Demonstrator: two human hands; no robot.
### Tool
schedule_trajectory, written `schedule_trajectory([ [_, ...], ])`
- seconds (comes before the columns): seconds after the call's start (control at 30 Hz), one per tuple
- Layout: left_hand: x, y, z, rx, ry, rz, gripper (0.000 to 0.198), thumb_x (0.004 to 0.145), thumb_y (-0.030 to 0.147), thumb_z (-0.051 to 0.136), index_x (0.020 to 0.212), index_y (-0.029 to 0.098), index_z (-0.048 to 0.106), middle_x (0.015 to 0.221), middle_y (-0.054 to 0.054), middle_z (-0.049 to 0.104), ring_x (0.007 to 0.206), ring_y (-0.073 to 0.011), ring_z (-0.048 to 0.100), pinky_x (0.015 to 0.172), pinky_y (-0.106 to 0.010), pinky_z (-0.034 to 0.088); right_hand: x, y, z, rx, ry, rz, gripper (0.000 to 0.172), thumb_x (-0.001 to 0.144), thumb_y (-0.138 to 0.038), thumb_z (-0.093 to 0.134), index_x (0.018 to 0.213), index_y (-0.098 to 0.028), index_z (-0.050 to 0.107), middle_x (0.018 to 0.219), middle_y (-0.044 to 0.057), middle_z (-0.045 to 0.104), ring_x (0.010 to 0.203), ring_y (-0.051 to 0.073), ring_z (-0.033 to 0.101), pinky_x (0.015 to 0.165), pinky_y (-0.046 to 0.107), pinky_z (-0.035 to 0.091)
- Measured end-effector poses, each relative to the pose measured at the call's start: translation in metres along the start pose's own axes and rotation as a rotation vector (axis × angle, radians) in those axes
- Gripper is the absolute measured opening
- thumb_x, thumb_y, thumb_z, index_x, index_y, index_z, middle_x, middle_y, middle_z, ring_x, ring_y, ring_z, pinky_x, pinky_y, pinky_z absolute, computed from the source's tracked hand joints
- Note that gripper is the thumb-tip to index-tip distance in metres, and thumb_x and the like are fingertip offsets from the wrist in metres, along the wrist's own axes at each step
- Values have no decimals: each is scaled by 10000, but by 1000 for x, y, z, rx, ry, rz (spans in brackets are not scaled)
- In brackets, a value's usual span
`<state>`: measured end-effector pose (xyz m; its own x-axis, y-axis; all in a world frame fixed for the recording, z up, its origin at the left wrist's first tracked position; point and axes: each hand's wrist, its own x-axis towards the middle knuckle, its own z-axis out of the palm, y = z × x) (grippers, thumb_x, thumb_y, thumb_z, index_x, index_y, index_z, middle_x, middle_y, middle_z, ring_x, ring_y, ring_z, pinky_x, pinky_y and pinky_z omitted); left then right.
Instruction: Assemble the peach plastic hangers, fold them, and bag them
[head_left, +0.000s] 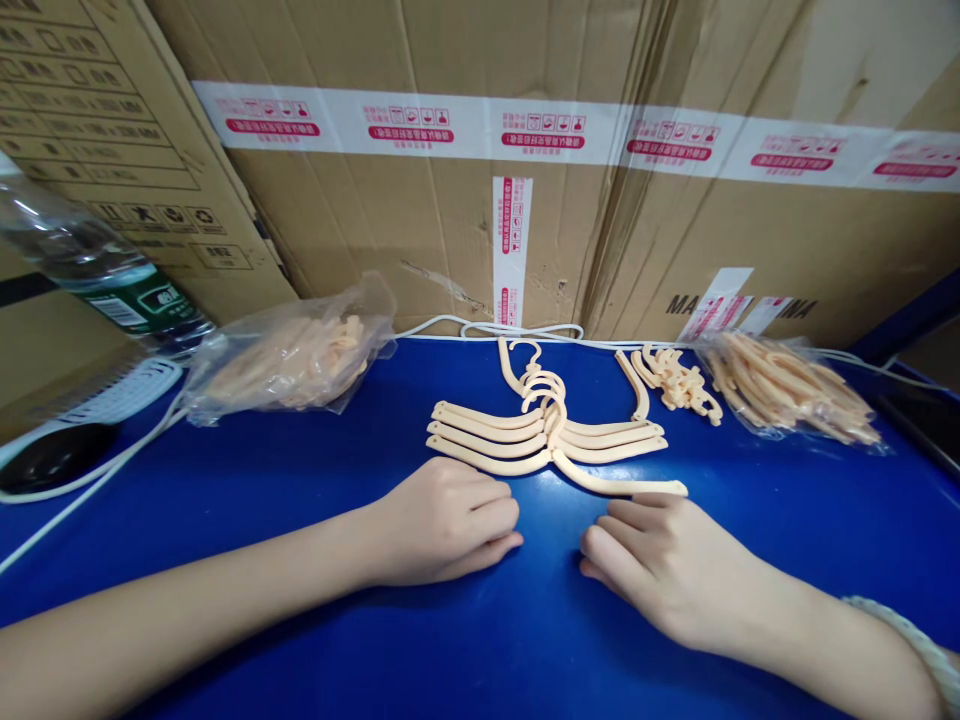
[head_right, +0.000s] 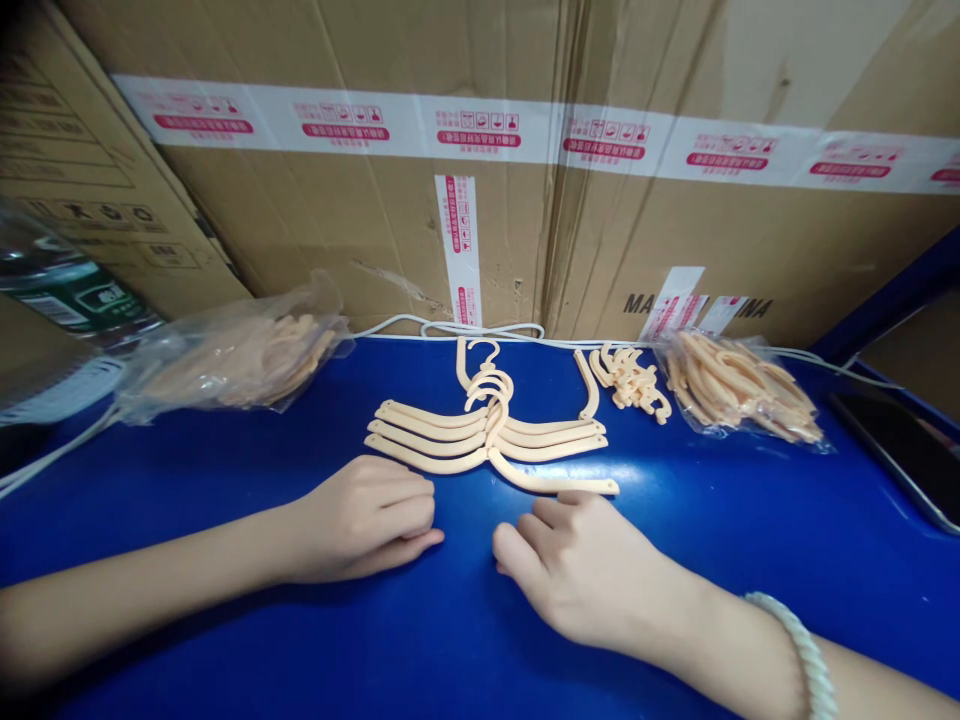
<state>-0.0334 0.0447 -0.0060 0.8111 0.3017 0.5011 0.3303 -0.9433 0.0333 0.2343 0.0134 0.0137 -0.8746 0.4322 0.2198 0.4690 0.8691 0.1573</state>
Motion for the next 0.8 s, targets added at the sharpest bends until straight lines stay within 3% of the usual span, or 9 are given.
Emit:
schedule_trajectory([
  [0.27, 0, -1, 0, 10, -5, -5, 304, 1009, 223, 454, 709, 198, 499, 629, 20, 546, 514, -136, 455, 491, -305, 314, -1, 1, -3, -32, -116, -11, 195, 1007, -129, 428, 863, -178, 550, 666, 17, 583, 597, 175, 486, 583, 347, 295],
  [0.43, 1, 0, 1, 19, 1, -3, 292, 1001, 215, 465, 711, 197, 496, 630, 23, 548, 514, -129, 467, 496, -294, 314, 0, 0, -4, -40, -99, -16, 172, 1001, -135, 441, 883, -176, 560, 659, 14, 582, 583, 173, 488, 575, 346, 296],
  [0.6, 1, 0, 0, 15, 3, -4, 299, 1006, 221, 456, 710, 198, 493, 629, 21, 551, 513, -130, 467, 490, -298, 314, 1, 1, -6, -42, -50, -49, 181, 997, -129, 449, 1118, -122, 583, 672, 12, 609, 585, 176, 517, 569, 344, 310],
  [0.8, 2, 1, -2, -22, 30, -9, 279, 993, 204, 472, 714, 203, 484, 630, 25, 557, 516, -128, 475, 490, -294, 330, 2, 3, -7, -42, -70, -60, 212, 1008, -120, 423, 1122, -110, 602, 670, 16, 612, 591, 181, 523, 564, 355, 334],
])
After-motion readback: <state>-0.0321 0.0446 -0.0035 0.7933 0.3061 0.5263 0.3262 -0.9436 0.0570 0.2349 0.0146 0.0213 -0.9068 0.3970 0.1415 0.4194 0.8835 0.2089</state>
